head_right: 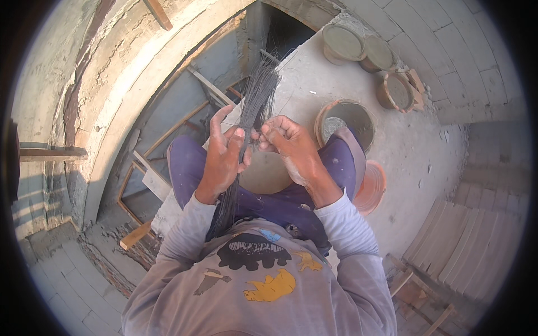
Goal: The person picks up a coil of wire, straightens it, and uses pliers to cut a small binding wire. They then wrap and twist the binding wire around the bundle to secure it.
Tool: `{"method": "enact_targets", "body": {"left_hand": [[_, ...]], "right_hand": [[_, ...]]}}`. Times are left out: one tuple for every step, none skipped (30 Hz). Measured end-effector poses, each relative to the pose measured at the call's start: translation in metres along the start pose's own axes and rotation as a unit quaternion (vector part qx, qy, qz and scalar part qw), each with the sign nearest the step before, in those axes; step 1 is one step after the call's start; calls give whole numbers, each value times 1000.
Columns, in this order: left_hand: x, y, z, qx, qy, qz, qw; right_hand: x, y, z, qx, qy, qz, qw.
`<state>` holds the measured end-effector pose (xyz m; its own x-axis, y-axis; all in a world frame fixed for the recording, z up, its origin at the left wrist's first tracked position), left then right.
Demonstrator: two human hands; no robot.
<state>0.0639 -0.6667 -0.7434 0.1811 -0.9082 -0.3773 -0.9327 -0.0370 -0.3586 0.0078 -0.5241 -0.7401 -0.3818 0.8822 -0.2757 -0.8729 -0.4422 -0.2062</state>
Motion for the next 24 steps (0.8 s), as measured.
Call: {"method": "enact_targets", "body": {"left_hand": [[0, 1, 2, 2, -4, 0, 1000], [1, 1, 4, 4, -8, 1, 1000], [1, 2, 6, 8, -9, -2, 1000], [0, 2, 8, 0, -6, 3, 1000], [-2, 2, 11, -6, 0, 4, 1000], [-4, 2, 13, -14, 5, 7, 1000], [-5, 3, 15, -24, 18, 3, 1000], [-8, 4, 17, -36, 31, 0, 999], [-10, 5, 19, -47, 45, 0, 998], [-12, 5, 19, -63, 69, 1, 996], [-15, 5, 19, -80, 93, 2, 992], [-18, 5, 18, -97, 117, 2, 988], [-19, 4, 21, -87, 113, -6, 990], [-20, 3, 23, -77, 108, -14, 991], [-20, 2, 24, -68, 104, -23, 992], [-20, 1, 24, -55, 93, -16, 994], [-19, 1, 25, -42, 80, -11, 996], [-18, 1, 23, -40, 66, -5, 997], [-16, 1, 24, -28, 69, -3, 997], [-16, 1, 24, -23, 70, 0, 997], [-15, 1, 25, -13, 76, -4, 997], [-16, 1, 25, -14, 69, 3, 997], [-17, 2, 26, -10, 68, 4, 998], [-19, 3, 28, -6, 68, 6, 998]], "right_hand": [[-4, -3, -1, -3, 20, 5, 1000], [-6, -6, 6, 46, -23, 9, 999], [-9, -8, 13, 77, -72, 17, 994], [-11, -10, 20, 100, -126, 12, 987], [-17, -11, 31, 142, -214, 34, 966], [-22, -12, 43, 175, -305, 42, 935], [-28, -11, 55, 207, -392, 48, 895], [-38, -9, 64, 234, -443, 84, 861], [-49, -4, 73, 261, -491, 117, 823], [-60, 1, 81, 285, -537, 148, 780], [-68, 9, 83, 280, -582, 178, 742], [-77, 18, 84, 274, -624, 209, 701], [-86, 28, 86, 291, -655, 236, 657], [-88, 42, 81, 243, -676, 251, 648], [-91, 56, 78, 219, -688, 264, 639], [-91, 67, 73, 196, -699, 277, 629], [-88, 75, 72, 182, -687, 271, 650], [-84, 83, 69, 167, -673, 267, 669], [-78, 89, 64, 141, -664, 263, 686], [-75, 92, 61, 144, -650, 266, 697], [-69, 95, 57, 136, -641, 266, 707], [-64, 97, 54, 130, -632, 263, 717], [-60, 99, 51, 130, -633, 268, 715], [-57, 101, 48, 133, -633, 270, 713]]}}
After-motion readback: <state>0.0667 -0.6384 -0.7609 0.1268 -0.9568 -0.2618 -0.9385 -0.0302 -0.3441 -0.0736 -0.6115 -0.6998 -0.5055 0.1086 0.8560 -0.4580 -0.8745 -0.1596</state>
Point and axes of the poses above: each hand's wrist, its own y-axis towards the middle knuckle, its own x-axis out of the back of the hand, z = x × y, the point moved 7 cm from there along y, towards the middle knuckle, and after that the axes turned 9 degrees about x, right-handed, at the moved point
